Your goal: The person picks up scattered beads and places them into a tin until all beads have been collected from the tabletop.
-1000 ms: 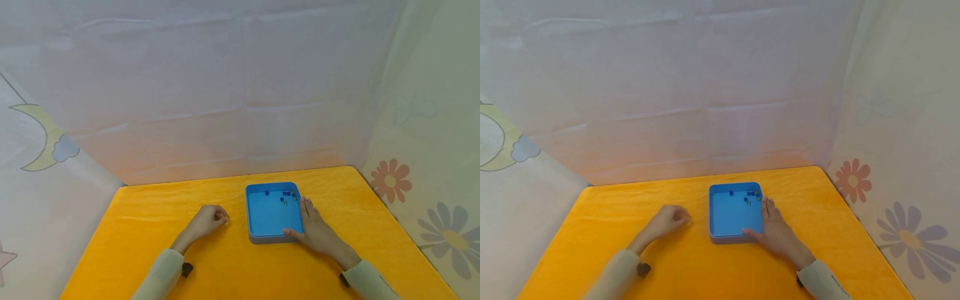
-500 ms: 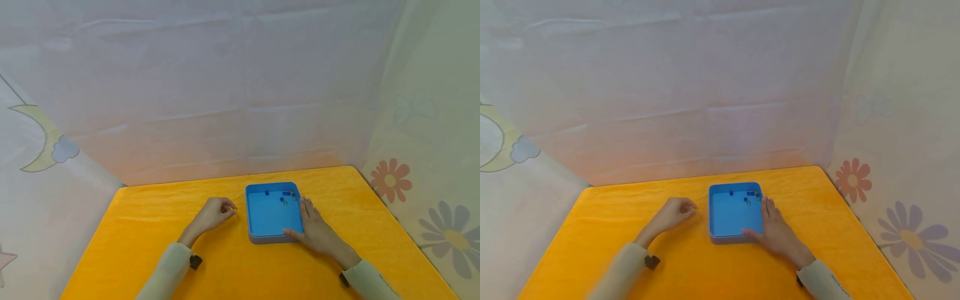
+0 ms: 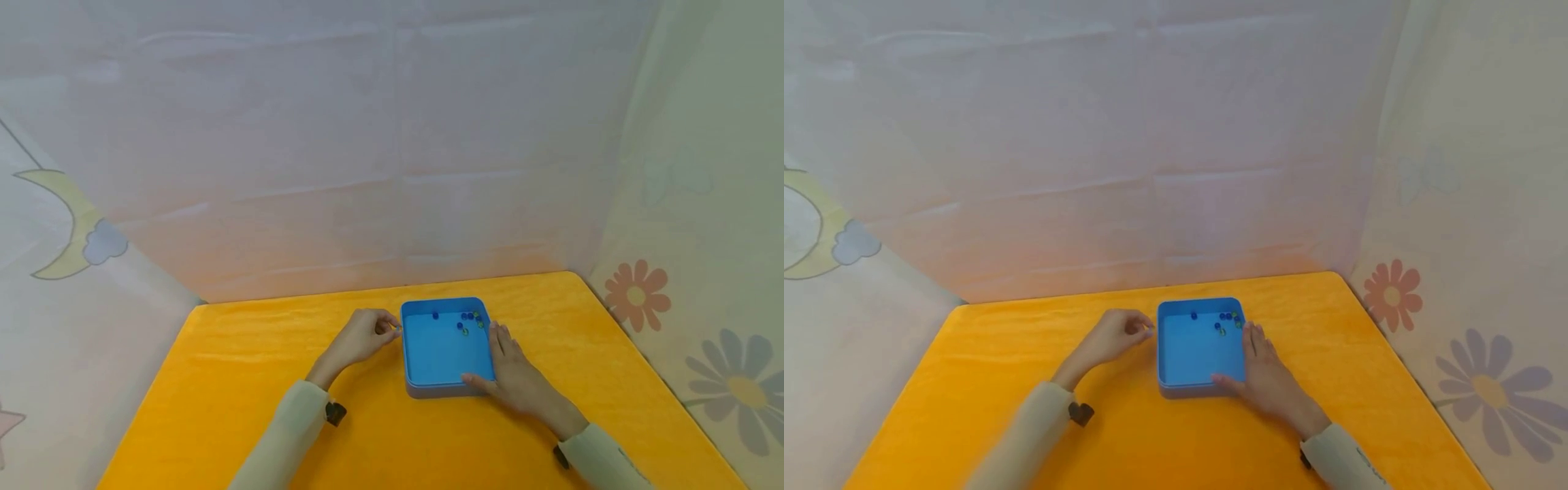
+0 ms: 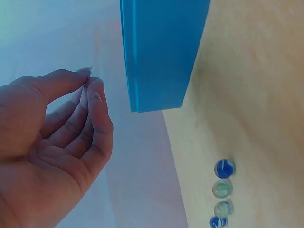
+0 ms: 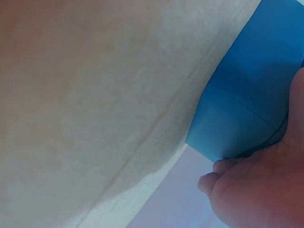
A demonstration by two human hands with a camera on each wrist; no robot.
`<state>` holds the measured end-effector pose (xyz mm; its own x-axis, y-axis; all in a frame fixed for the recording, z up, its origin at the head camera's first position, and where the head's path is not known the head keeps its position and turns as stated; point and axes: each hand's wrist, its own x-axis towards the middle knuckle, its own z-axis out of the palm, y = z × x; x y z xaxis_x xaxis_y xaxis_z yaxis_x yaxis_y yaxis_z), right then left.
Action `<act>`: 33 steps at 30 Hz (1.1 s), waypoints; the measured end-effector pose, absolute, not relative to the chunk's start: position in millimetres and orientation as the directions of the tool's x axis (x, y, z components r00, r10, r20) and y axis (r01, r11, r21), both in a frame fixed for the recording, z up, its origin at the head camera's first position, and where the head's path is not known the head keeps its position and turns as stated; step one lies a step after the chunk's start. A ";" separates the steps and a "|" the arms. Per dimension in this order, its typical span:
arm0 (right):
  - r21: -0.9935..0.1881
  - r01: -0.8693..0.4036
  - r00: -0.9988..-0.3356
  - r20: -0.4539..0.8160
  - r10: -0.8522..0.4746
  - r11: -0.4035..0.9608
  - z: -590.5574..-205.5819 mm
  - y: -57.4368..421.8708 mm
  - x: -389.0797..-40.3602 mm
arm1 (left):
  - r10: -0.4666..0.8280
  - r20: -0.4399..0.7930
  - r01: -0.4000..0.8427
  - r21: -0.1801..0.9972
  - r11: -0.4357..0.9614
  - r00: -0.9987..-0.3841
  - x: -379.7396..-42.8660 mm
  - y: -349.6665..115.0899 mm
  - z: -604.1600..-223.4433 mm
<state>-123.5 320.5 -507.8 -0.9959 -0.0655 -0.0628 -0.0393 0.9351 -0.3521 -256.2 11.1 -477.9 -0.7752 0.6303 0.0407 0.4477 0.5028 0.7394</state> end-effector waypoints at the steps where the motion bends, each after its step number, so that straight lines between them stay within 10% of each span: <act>1: -0.353 -0.045 -0.996 -0.058 -0.069 0.935 -507.7 321.0 -123.6 | 0.632 0.043 0.449 0.741 0.499 -0.774 -256.6 13.5 -477.4; 33: -0.354 -0.013 -0.994 -0.097 -0.050 0.935 -509.8 324.3 -125.4 | 0.650 0.075 0.450 0.780 0.434 -0.756 -270.0 74.3 -475.3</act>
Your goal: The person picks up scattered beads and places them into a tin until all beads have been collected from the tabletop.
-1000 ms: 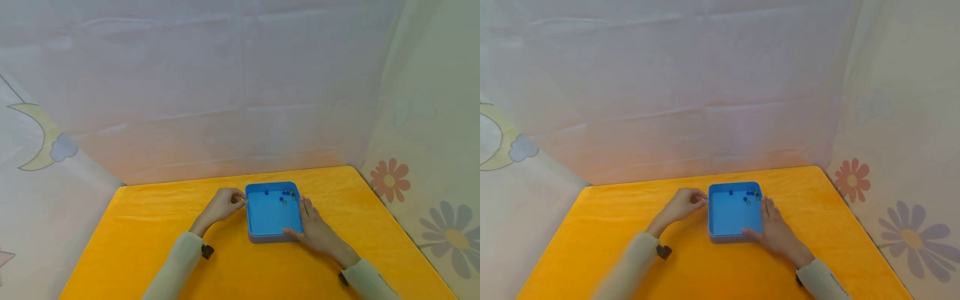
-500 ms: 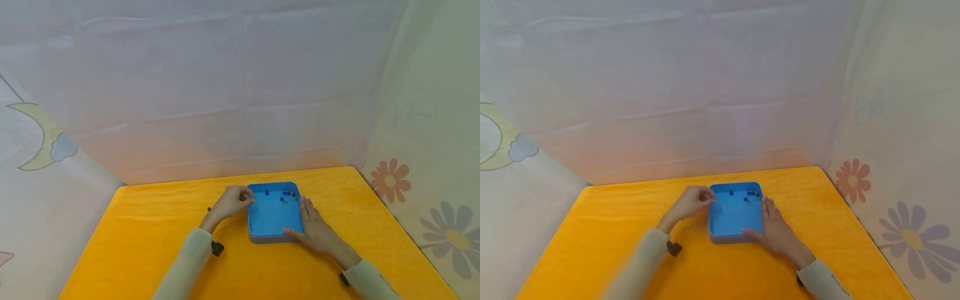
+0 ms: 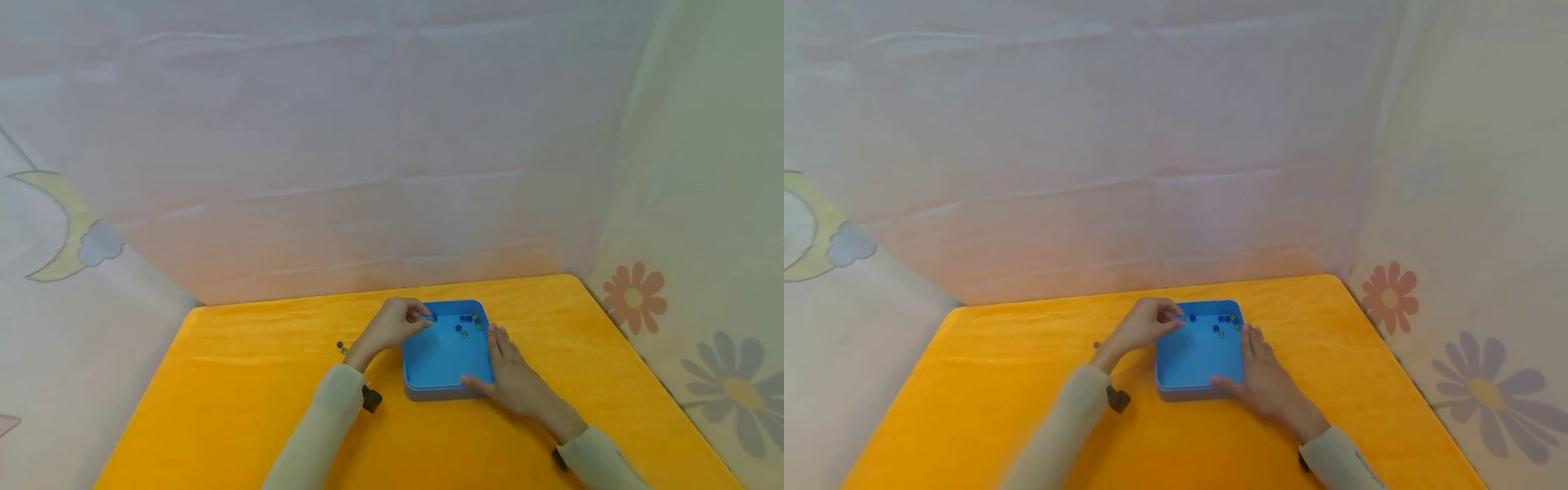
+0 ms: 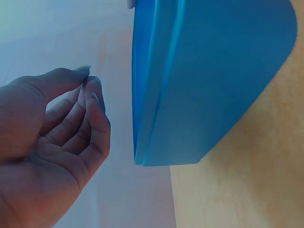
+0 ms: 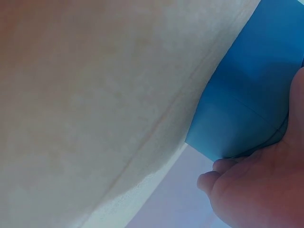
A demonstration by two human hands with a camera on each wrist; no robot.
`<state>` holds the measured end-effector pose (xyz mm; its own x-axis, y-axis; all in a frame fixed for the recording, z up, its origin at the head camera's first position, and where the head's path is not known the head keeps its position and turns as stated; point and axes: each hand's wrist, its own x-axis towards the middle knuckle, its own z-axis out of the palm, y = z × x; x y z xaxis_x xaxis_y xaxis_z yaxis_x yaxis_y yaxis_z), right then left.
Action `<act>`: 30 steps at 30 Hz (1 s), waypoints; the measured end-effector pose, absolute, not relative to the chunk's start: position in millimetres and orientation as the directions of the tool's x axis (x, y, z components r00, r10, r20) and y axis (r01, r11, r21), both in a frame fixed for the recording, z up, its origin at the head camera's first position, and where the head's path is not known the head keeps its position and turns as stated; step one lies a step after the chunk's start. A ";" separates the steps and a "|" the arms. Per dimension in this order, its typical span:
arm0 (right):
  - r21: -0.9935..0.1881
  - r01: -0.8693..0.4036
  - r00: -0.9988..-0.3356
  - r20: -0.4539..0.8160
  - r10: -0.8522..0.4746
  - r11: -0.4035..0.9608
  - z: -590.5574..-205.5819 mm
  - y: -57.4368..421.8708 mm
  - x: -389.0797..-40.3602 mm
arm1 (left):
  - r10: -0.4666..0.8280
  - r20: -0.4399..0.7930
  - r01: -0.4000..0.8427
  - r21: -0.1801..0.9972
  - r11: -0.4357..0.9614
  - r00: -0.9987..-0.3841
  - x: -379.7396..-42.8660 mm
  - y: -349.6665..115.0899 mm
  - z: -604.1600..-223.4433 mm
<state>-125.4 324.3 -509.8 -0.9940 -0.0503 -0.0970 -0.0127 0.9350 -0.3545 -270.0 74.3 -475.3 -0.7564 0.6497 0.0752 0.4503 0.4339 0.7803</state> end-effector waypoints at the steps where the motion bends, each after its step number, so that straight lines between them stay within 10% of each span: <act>1: -0.355 -0.013 -0.994 -0.095 -0.049 0.935 -510.2 324.3 -125.2 | 0.650 0.073 0.448 0.781 0.434 -0.756 -271.0 75.9 -475.3; 30: -0.361 -0.043 -0.997 -0.049 -0.065 0.932 -513.7 327.3 -127.0 | 0.668 0.070 0.456 0.782 0.425 -0.741 -288.2 122.2 -462.1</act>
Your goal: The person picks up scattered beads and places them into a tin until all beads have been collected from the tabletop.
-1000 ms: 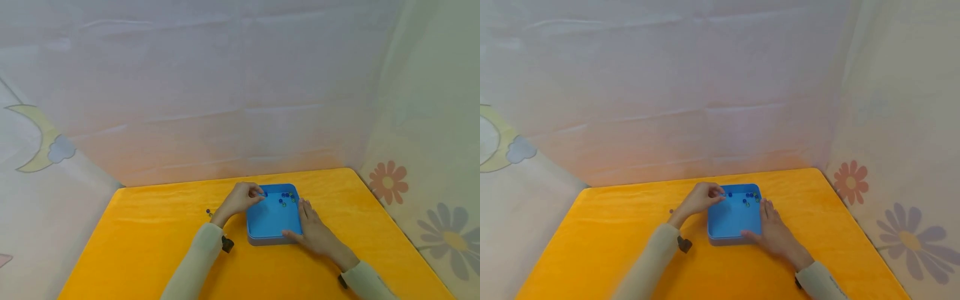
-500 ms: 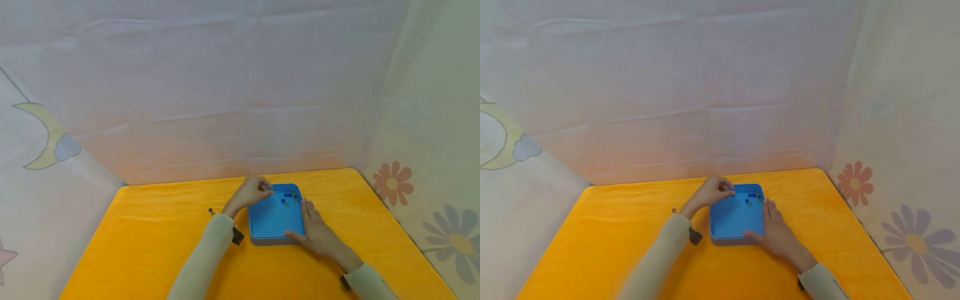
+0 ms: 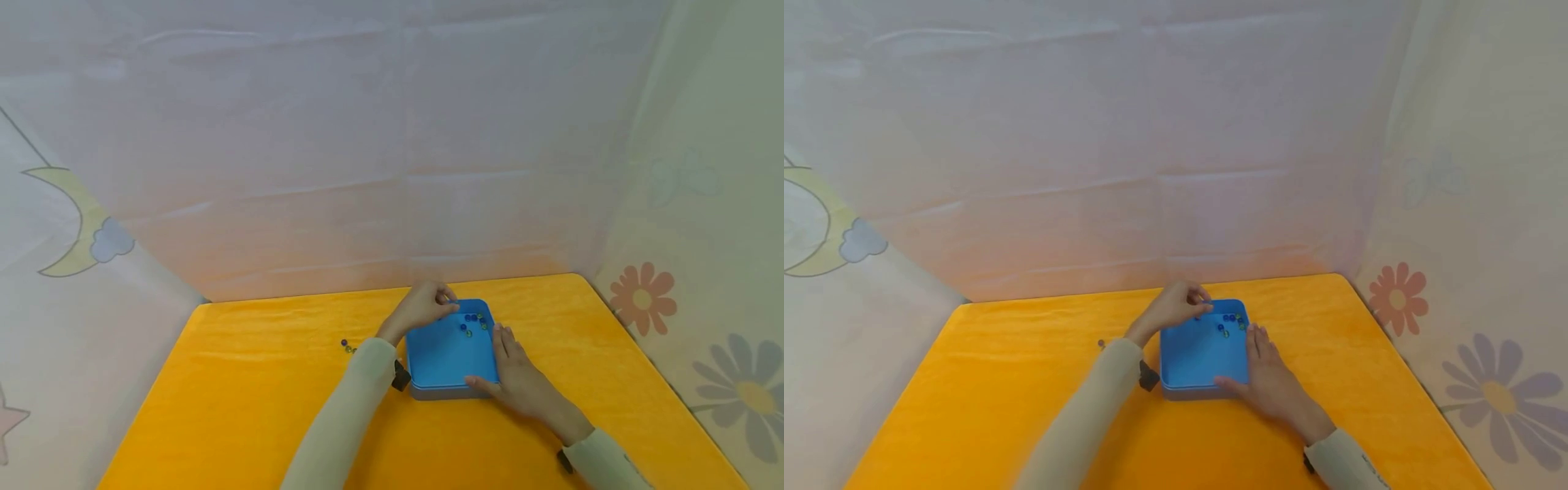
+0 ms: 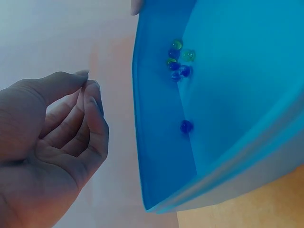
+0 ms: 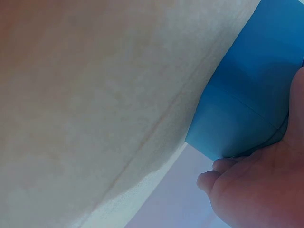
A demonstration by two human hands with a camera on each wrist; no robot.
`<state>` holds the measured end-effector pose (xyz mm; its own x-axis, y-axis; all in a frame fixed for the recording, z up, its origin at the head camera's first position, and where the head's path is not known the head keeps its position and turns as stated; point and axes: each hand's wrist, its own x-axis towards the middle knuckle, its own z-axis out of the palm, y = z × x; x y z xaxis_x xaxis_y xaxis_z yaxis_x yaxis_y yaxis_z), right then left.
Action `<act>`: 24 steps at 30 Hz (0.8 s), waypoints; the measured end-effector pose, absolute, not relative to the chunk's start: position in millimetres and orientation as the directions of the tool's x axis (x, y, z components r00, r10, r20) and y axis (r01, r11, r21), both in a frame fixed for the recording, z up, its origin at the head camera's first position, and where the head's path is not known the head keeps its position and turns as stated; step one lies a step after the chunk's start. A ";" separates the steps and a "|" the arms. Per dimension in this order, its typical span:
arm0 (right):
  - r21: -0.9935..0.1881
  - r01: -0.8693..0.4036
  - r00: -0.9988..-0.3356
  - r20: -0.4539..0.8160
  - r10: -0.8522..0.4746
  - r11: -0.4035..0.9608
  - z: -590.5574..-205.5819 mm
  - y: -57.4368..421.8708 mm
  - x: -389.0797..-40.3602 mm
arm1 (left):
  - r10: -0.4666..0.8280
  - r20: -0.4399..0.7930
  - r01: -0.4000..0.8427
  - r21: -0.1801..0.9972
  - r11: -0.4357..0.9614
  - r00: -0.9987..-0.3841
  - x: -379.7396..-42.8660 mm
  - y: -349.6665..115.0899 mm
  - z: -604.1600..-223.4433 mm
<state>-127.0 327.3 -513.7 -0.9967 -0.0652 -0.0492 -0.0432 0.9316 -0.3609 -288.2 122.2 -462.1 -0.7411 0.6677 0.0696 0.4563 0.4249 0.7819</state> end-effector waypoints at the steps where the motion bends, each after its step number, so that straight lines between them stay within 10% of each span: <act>1: -0.362 -0.045 -0.996 -0.051 -0.068 0.931 -514.2 327.5 -127.2 | 0.666 0.065 0.455 0.779 0.432 -0.743 -288.8 123.4 -462.2; 24: -0.388 -0.066 -0.995 -0.038 -0.088 0.919 -509.9 325.5 -124.7 | 0.673 0.058 0.429 0.810 0.400 -0.737 -292.9 146.5 -478.0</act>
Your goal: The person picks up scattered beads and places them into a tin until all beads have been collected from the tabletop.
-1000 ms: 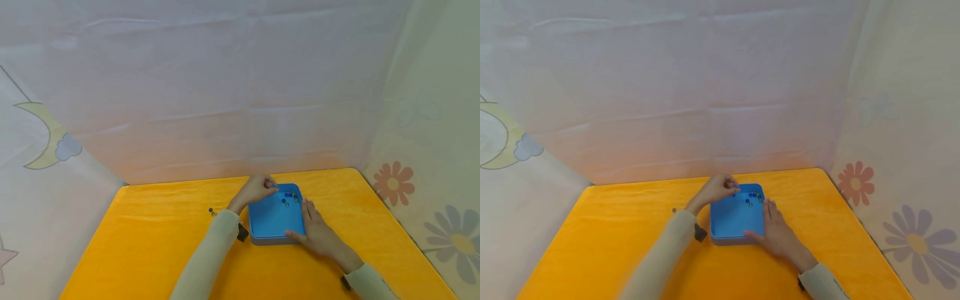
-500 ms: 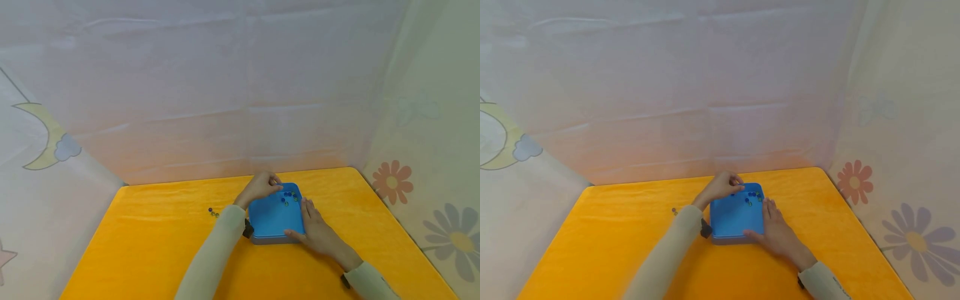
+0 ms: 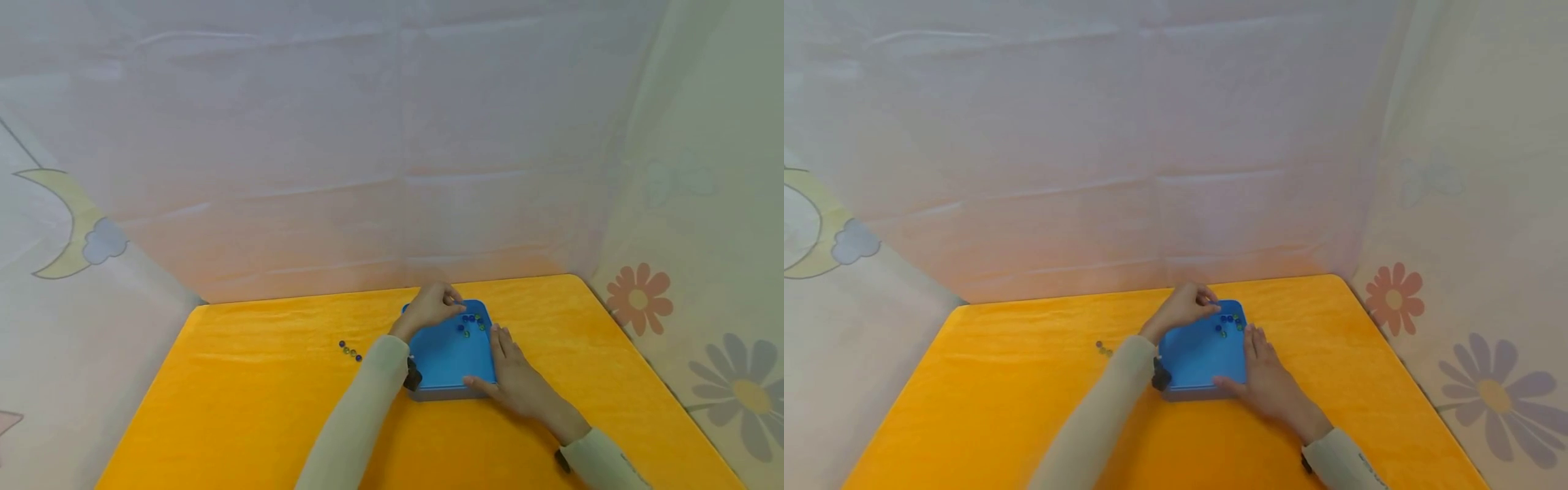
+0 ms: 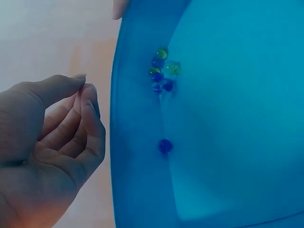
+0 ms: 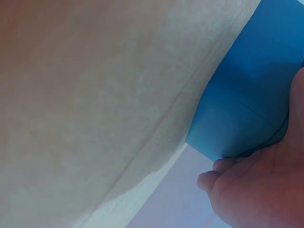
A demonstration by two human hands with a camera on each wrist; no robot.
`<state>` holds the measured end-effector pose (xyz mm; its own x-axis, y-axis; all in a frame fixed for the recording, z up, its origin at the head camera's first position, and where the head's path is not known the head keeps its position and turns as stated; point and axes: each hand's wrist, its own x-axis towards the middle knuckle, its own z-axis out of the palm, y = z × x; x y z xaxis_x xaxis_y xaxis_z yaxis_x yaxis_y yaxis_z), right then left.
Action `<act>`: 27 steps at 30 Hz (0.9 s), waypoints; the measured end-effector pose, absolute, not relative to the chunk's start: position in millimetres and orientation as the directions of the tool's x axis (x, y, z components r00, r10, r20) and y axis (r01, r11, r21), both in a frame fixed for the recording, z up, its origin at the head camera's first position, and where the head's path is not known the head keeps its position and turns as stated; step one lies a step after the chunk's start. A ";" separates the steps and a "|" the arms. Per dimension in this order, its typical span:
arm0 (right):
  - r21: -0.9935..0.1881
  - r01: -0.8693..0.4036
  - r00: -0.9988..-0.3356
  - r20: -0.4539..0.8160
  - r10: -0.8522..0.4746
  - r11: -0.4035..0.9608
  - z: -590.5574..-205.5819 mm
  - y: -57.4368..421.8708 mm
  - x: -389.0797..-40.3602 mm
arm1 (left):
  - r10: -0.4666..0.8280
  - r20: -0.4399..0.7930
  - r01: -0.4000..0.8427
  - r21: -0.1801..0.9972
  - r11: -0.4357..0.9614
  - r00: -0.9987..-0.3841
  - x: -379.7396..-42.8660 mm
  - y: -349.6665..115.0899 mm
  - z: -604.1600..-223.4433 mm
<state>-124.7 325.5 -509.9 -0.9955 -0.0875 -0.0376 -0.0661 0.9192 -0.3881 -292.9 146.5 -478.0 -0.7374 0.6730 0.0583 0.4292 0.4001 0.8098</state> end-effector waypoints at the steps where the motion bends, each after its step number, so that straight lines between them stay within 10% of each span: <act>1: -0.386 -0.066 -0.996 -0.037 -0.087 0.920 -509.8 325.2 -124.7 | 0.671 0.058 0.428 0.810 0.402 -0.739 -293.3 146.1 -478.6; 27: -0.356 -0.039 -0.997 -0.046 -0.059 0.934 -511.5 325.2 -126.2 | 0.616 0.048 0.387 0.816 0.429 -0.786 -292.3 136.4 -471.6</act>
